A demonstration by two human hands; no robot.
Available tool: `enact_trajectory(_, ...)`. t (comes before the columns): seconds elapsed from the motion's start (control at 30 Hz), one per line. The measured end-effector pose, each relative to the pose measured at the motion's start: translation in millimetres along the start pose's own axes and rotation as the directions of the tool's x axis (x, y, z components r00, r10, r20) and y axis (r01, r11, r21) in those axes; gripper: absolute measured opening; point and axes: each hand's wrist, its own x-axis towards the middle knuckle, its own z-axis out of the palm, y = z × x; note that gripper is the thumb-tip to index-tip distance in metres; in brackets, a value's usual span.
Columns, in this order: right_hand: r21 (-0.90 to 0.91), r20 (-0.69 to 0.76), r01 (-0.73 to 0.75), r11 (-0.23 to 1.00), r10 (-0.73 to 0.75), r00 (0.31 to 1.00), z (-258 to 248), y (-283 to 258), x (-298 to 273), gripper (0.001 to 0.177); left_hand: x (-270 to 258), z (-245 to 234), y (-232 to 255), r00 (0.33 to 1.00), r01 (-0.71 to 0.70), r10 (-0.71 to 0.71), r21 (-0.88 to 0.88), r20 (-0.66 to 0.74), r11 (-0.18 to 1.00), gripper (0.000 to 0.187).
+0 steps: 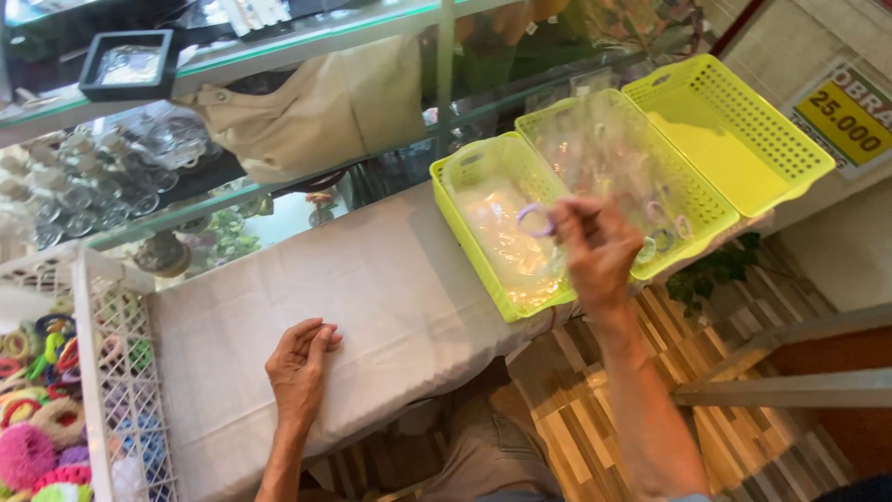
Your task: The recorder sorts hair accessories from a large basket and packages selected items into small plastic bags.
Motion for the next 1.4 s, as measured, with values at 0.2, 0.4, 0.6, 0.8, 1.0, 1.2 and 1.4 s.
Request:
enact_trajectory(0.2,-0.133,-0.031,-0.075,0.988,0.071,0.997,-91.9,52.9,60.9,0.011,-0.4,-0.5,2.9,1.0,0.021,-0.021,0.056,0.0,0.998,0.023)
enact_trajectory(0.4,-0.129,-0.061,-0.387,0.913,0.382,0.922,-153.6,96.5,77.7,0.014,-0.1,0.2,-4.4,1.0,0.018,-0.018,-0.015,0.007,1.0,0.024)
enact_trajectory(0.6,-0.44,0.077,-0.35,0.827,0.423,0.903,-190.1,150.0,72.6,0.02,-0.1,1.0,-6.7,1.0,0.03,-0.03,0.008,-0.003,1.0,0.024)
enact_trajectory(0.8,-0.679,0.172,-0.375,0.631,0.634,0.754,-177.7,143.8,71.4,0.031,0.1,6.0,-11.9,0.998,0.012,-0.01,0.027,-0.067,1.0,0.022)
enact_trajectory(1.0,-0.793,0.189,-0.276,0.543,0.651,0.735,-167.0,147.6,63.0,0.062,4.3,2.9,-31.0,0.995,-0.039,0.047,0.098,-0.085,0.994,0.019)
enact_trajectory(1.2,-0.82,0.357,-0.007,0.572,0.521,0.775,-140.1,106.2,51.2,0.106,4.2,1.3,-37.1,0.993,-0.092,0.095,0.043,-0.068,0.995,0.019)
enact_trajectory(1.4,-0.887,0.279,-0.11,0.448,0.712,0.644,-129.5,141.2,49.6,0.114,2.9,2.2,-33.5,0.993,-0.091,0.095,0.058,-0.071,0.994,0.019)
